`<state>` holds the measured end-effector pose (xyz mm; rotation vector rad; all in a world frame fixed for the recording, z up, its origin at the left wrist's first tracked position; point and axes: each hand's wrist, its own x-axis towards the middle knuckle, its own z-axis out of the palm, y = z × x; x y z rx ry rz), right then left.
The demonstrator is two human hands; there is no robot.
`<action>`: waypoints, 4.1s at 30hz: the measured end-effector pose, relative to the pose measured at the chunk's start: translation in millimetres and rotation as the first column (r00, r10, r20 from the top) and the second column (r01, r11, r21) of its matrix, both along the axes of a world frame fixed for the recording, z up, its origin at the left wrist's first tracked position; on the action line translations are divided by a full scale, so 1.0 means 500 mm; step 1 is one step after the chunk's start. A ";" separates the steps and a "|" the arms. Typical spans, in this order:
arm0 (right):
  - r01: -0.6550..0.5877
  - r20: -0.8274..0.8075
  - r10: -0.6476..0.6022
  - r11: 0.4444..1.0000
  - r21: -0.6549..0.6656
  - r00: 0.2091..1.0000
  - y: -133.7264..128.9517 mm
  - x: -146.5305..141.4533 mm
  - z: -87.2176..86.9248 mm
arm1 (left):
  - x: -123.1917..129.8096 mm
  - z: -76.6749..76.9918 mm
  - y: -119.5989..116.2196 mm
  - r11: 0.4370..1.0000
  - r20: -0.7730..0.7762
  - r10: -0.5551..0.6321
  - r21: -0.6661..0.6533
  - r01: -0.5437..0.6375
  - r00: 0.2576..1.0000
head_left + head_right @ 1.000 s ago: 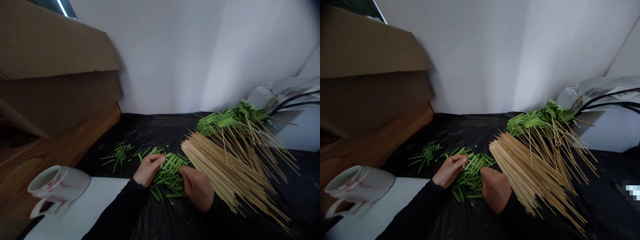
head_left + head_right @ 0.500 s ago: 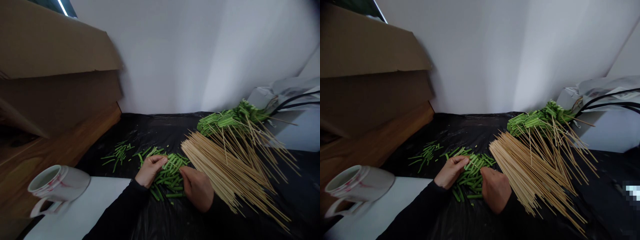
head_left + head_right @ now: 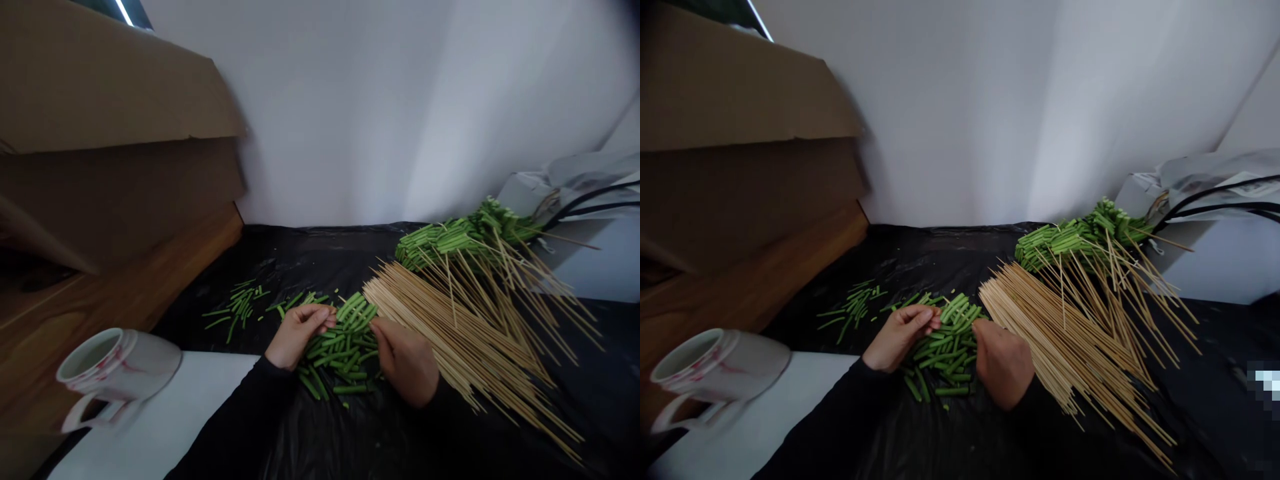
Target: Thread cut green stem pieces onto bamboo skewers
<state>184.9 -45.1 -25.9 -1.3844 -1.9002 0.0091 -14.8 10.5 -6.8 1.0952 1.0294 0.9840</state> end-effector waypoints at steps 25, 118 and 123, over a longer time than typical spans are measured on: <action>0.011 -0.014 -0.011 1.000 -0.009 1.000 0.002 0.004 0.007 | -0.011 -0.005 0.000 0.818 -0.654 0.248 0.537 0.207 0.714; -0.054 0.034 0.058 0.994 -0.095 0.998 -0.016 -0.021 -0.014 | -0.002 -0.006 0.004 0.984 0.210 0.109 -0.159 -0.076 0.971; -0.056 0.029 0.059 0.993 -0.107 0.998 -0.016 -0.022 -0.012 | 0.000 -0.009 0.004 0.984 0.213 0.123 -0.156 -0.091 0.969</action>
